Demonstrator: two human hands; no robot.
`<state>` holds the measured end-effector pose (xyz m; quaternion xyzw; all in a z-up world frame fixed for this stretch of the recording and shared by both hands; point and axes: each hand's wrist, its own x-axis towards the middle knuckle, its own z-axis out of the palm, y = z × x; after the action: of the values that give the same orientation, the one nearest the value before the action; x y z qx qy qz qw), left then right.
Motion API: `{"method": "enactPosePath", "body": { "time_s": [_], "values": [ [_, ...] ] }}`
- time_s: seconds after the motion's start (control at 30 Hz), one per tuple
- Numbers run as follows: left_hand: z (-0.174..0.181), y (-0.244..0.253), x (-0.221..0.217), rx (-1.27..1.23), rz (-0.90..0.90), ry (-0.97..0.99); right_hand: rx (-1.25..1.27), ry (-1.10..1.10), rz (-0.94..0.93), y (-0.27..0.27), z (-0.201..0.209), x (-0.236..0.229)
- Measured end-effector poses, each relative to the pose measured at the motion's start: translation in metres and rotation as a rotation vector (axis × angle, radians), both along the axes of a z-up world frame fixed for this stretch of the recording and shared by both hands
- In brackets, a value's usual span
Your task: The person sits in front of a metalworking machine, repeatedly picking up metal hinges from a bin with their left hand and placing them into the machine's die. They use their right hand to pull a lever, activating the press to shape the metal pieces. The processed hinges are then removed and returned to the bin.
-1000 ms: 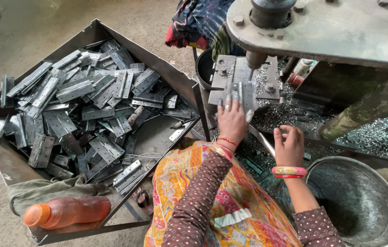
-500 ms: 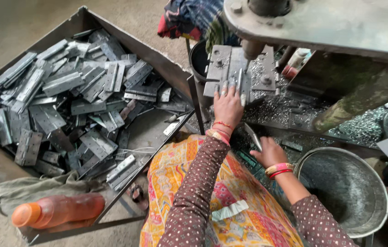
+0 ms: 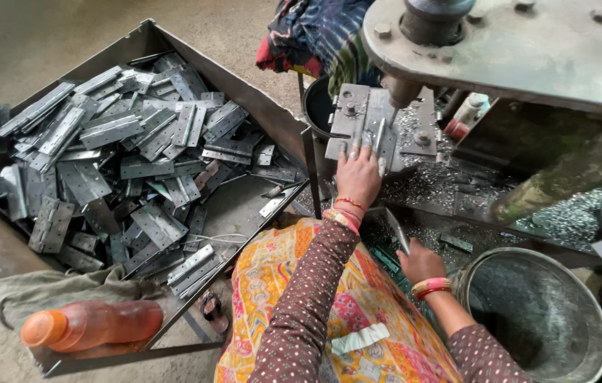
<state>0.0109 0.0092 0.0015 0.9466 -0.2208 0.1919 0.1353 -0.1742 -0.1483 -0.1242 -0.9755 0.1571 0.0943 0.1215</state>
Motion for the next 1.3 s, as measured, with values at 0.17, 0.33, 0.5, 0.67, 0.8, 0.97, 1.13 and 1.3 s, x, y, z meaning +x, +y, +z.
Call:
{"method": "enactPosePath", "body": {
  "time_s": [0.17,0.33,0.5,0.67,0.8,0.97,1.13,1.3],
  "values": [
    [-0.007,0.002,-0.01,-0.006,-0.03,0.005,0.107,0.133,0.058,-0.018,0.025,0.028],
    [-0.015,-0.022,0.012,0.059,0.052,-0.008,0.03,0.151,0.131,-0.029,0.056,0.051],
    [-0.017,-0.025,0.023,0.066,0.055,-0.04,0.064,-0.023,-0.067,-0.002,0.017,0.003],
    [-0.028,-0.013,0.001,0.041,0.022,0.064,0.15,0.072,-0.008,-0.014,0.008,0.006],
    [-0.021,-0.021,0.018,0.043,0.014,0.012,0.014,0.239,0.078,-0.034,0.044,0.057],
    [-0.019,-0.035,0.033,0.038,0.054,0.03,0.104,0.107,0.036,-0.015,0.026,0.024],
    [-0.016,-0.021,0.016,-0.013,0.022,-0.013,0.099,0.014,-0.035,-0.007,-0.016,0.0],
    [-0.007,-0.018,0.02,0.017,0.01,-0.075,0.054,0.127,0.101,-0.033,0.029,0.047]
  ]
}}
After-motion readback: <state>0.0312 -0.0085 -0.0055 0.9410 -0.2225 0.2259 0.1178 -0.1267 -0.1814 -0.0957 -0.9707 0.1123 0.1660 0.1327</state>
